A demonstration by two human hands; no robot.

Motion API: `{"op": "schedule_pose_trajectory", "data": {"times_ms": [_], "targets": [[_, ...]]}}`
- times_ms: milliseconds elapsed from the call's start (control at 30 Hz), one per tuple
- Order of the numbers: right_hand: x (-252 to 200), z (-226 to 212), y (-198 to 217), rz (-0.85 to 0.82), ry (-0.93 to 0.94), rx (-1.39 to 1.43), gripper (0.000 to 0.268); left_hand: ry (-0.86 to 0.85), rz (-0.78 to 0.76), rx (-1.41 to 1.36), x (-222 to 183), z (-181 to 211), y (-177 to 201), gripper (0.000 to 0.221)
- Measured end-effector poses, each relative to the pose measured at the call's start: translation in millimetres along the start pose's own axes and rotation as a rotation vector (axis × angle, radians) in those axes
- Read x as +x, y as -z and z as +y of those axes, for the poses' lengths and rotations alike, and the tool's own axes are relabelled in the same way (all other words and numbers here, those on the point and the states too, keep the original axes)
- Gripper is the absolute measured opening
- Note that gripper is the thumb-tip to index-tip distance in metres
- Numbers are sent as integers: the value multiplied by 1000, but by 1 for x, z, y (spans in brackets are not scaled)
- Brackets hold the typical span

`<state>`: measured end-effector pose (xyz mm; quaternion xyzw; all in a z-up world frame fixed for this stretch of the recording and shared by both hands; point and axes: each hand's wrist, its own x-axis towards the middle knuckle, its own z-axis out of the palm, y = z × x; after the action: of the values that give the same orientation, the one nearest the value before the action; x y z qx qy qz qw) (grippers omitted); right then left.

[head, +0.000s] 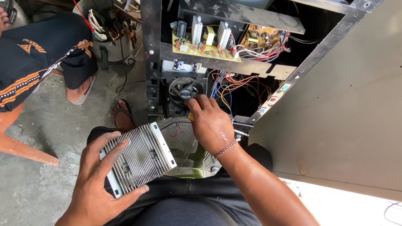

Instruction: Disassembling the cooling assembly and removing a circuit board from an electronic device for maintenance.

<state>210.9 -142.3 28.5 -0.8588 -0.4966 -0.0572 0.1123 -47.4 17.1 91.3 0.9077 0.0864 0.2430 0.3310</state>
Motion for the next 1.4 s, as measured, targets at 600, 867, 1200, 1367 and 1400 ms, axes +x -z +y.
{"op": "schedule_pose_trajectory", "data": {"times_ms": [600, 867, 1200, 1367, 1400], "targets": [[8, -14, 18, -40, -24, 52, 64, -3, -16, -8, 6, 1, -8, 95], [-21, -11, 69, -23, -457, 613, 41, -1, -54, -18, 23, -1, -21, 94], [-60, -6, 88, -293, -954, 1365, 46, -139, -206, -98, 86, 3, -57, 117], [-79, 9, 60, 2, -893, 1557, 50, -161, -305, -167, 113, -1, -68, 112], [-80, 12, 57, 22, -903, 1599, 49, -158, -357, -142, 118, -1, -68, 114]]}}
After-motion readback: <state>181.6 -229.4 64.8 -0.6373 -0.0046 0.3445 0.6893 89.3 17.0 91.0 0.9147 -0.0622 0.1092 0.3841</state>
